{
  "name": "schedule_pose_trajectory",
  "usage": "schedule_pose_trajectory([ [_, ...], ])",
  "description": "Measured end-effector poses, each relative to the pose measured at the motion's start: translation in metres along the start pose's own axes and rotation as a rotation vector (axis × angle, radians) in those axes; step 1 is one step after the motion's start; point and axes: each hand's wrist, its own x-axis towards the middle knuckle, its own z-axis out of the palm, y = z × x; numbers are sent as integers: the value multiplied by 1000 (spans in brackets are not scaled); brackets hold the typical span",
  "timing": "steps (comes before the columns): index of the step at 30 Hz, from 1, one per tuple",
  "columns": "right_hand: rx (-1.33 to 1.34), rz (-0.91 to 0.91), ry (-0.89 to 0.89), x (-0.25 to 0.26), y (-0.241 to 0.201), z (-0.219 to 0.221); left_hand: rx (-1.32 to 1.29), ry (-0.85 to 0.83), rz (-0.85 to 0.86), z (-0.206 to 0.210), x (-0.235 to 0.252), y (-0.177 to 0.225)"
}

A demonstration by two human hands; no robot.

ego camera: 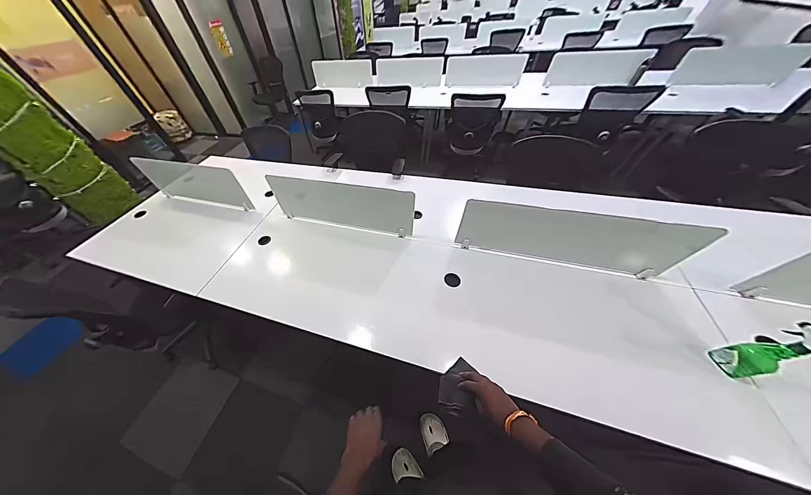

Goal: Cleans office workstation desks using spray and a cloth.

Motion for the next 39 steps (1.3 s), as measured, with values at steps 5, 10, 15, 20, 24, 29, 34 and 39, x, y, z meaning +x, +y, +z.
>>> schedule_pose_trajectory([
  [5,232,-176,135,-36,-26,-18,-132,226,532,-40,29,102],
  [10,413,-283,335,-63,-23,-16,-290,345,569,-19,19,147],
  [15,576,-435,358,-87,-6,-14,-264,442,589,0,23,160],
  [20,351,-271,183,-115,52,-56,-105,410,497,5,34,186],
  [24,174,165,540,-148,206,-97,-47,416,354,16,43,207],
  [29,147,650,874,-237,392,-179,-24,349,117,33,43,236],
  [34,156,931,1034,-290,510,-241,45,258,-20,37,47,267],
  [39,202,1000,938,-292,570,-288,51,257,-51,34,42,296],
])
